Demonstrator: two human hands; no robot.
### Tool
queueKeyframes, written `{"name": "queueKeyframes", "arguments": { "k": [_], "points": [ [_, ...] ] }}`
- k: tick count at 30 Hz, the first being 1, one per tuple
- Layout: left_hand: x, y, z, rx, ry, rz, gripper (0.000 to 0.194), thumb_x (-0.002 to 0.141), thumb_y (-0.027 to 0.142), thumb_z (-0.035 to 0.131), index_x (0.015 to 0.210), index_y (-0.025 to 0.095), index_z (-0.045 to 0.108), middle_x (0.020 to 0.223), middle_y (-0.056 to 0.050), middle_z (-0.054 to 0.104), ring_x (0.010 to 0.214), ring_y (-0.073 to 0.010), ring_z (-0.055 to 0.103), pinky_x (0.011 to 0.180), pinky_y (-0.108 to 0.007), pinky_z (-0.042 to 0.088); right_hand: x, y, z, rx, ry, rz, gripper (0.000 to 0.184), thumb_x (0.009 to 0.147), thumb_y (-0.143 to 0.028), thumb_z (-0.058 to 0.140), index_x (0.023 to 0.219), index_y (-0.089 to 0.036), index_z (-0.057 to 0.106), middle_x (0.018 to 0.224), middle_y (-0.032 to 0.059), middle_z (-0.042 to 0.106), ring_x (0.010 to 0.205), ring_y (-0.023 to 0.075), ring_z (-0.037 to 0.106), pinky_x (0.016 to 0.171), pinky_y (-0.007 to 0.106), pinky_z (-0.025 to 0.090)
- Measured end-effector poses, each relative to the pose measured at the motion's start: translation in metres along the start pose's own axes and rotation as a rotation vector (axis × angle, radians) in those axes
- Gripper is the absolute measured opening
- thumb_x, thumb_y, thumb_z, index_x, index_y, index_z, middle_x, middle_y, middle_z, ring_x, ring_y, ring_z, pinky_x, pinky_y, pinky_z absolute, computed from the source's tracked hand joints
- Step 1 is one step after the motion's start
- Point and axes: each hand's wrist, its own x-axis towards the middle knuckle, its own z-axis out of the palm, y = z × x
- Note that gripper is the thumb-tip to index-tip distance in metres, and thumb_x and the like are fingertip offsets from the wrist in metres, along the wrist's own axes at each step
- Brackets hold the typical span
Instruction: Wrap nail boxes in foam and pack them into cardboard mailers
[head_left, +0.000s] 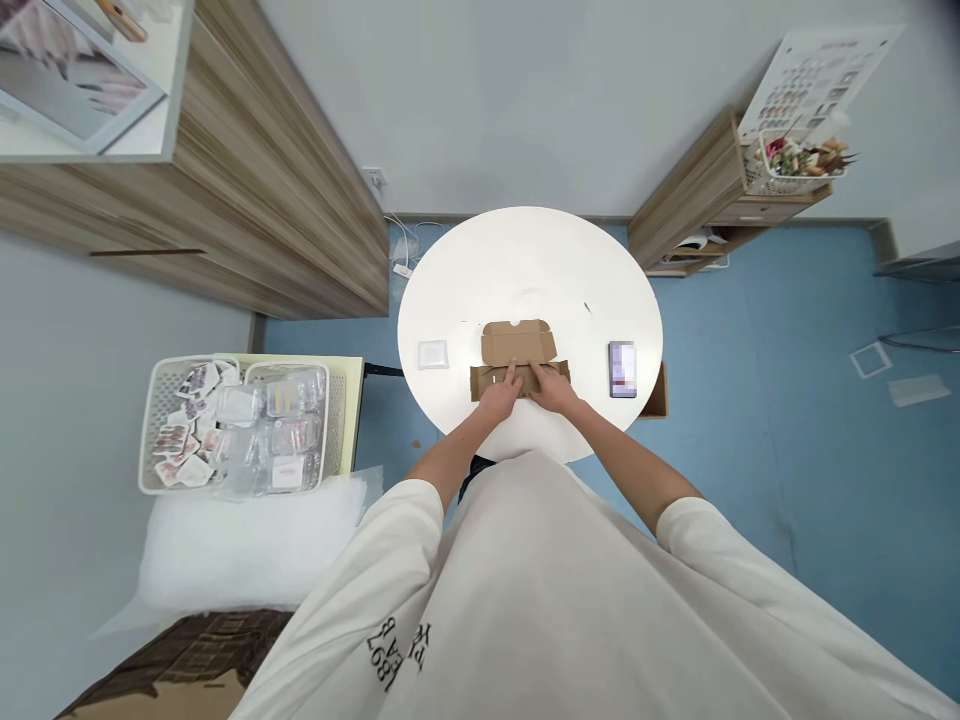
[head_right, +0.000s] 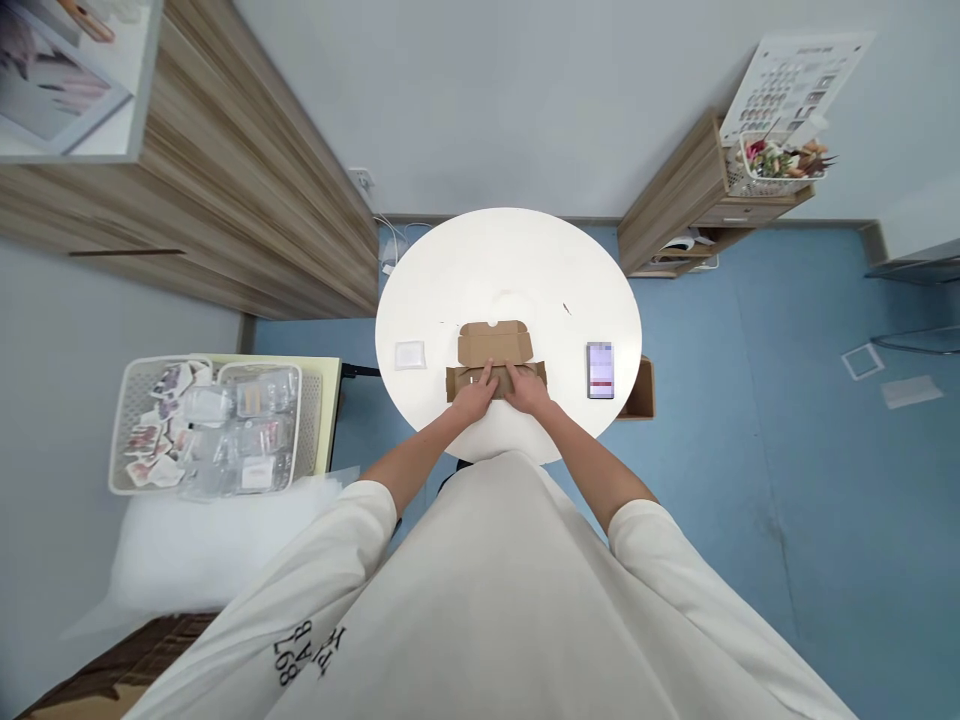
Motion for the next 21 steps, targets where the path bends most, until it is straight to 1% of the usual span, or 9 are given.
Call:
{"name": "queueKeyframes", "arguments": {
  "k": [2,6,9,11,12,14,16,18,21],
  "points": [
    [0.001,0.0,-0.003,0.003,-0.005,0.005,0.054,0.092,0.011,0.053,0.144,0.022,0.042,0.171,-0.017,-0.012,0.094,-0.0268,0.071,0.077,-0.044,0.058,-0.003,-0.005,0.005,-0.054,-0.065,0.031,0.09,0.093,-0.038,0.062,0.164,-0.017,0.009,0.15,0.0178,0.051,0.136,0.0338,0.045,0.1,0.04,0.042],
    [-0.001,0.0,-0.005,-0.03,0.0,0.015,0.054,0.091,0.011,0.056,0.142,0.023,0.044,0.171,-0.016,-0.008,0.099,-0.0279,0.069,0.083,-0.046,0.055,0.0,-0.01,0.006,-0.1,-0.117,0.091,0.092,0.096,-0.037,0.058,0.165,-0.018,-0.001,0.15,0.0186,0.051,0.133,0.0325,0.05,0.103,0.04,0.04],
    [-0.014,-0.002,-0.002,-0.066,0.08,0.052,0.059,0.087,0.009,0.056,0.143,0.022,0.044,0.172,-0.014,-0.001,0.117,-0.0319,0.063,0.098,-0.049,0.049,0.003,-0.014,0.004,-0.12,-0.14,0.117,0.094,0.097,-0.037,0.057,0.165,-0.017,-0.005,0.143,0.019,0.057,0.127,0.0325,0.055,0.102,0.04,0.041],
    [-0.029,-0.005,0.003,-0.1,0.188,0.039,0.064,0.085,0.01,0.056,0.146,0.02,0.042,0.171,-0.014,0.008,0.135,-0.0355,0.049,0.109,-0.052,0.039,0.003,-0.016,0.003,-0.131,-0.154,0.128,0.096,0.097,-0.037,0.057,0.164,-0.017,-0.008,0.138,0.0187,0.061,0.124,0.0324,0.057,0.101,0.04,0.041],
    [-0.038,-0.007,0.006,-0.126,0.246,-0.001,0.065,0.085,0.012,0.056,0.148,0.02,0.041,0.17,-0.015,0.013,0.142,-0.0366,0.041,0.113,-0.053,0.034,0.003,-0.017,0.002,-0.136,-0.158,0.132,0.097,0.097,-0.036,0.057,0.164,-0.017,-0.01,0.136,0.0184,0.062,0.123,0.0322,0.058,0.1,0.04,0.042],
    [-0.054,-0.012,0.012,-0.193,0.347,-0.161,0.069,0.086,0.016,0.056,0.152,0.019,0.037,0.168,-0.016,0.02,0.147,-0.0368,0.031,0.115,-0.055,0.03,0.002,-0.019,0.002,-0.139,-0.161,0.136,0.097,0.097,-0.036,0.056,0.163,-0.018,-0.014,0.135,0.0177,0.062,0.122,0.0318,0.058,0.099,0.039,0.043],
    [-0.066,-0.019,0.019,-0.274,0.41,-0.343,0.073,0.087,0.02,0.056,0.155,0.019,0.031,0.165,-0.018,0.024,0.146,-0.0368,0.032,0.114,-0.054,0.032,0.001,-0.02,0.002,-0.133,-0.162,0.138,0.098,0.097,-0.035,0.055,0.163,-0.018,-0.016,0.136,0.0175,0.062,0.121,0.0314,0.059,0.097,0.038,0.044],
    [-0.07,-0.027,0.025,-0.345,0.43,-0.468,0.075,0.087,0.024,0.056,0.156,0.017,0.027,0.162,-0.02,0.026,0.143,-0.0369,0.036,0.111,-0.053,0.035,0.0,-0.021,0.001,-0.122,-0.165,0.139,0.098,0.097,-0.034,0.055,0.163,-0.017,-0.017,0.135,0.0177,0.062,0.119,0.0312,0.06,0.094,0.037,0.045],
    [-0.063,-0.036,0.03,-0.406,0.41,-0.524,0.08,0.087,0.029,0.06,0.157,0.018,0.023,0.158,-0.021,0.031,0.139,-0.0367,0.041,0.11,-0.052,0.037,0.001,-0.022,0.001,-0.113,-0.171,0.141,0.099,0.097,-0.034,0.055,0.163,-0.016,-0.016,0.131,0.0175,0.064,0.116,0.0313,0.061,0.092,0.037,0.046]
  ]
}}
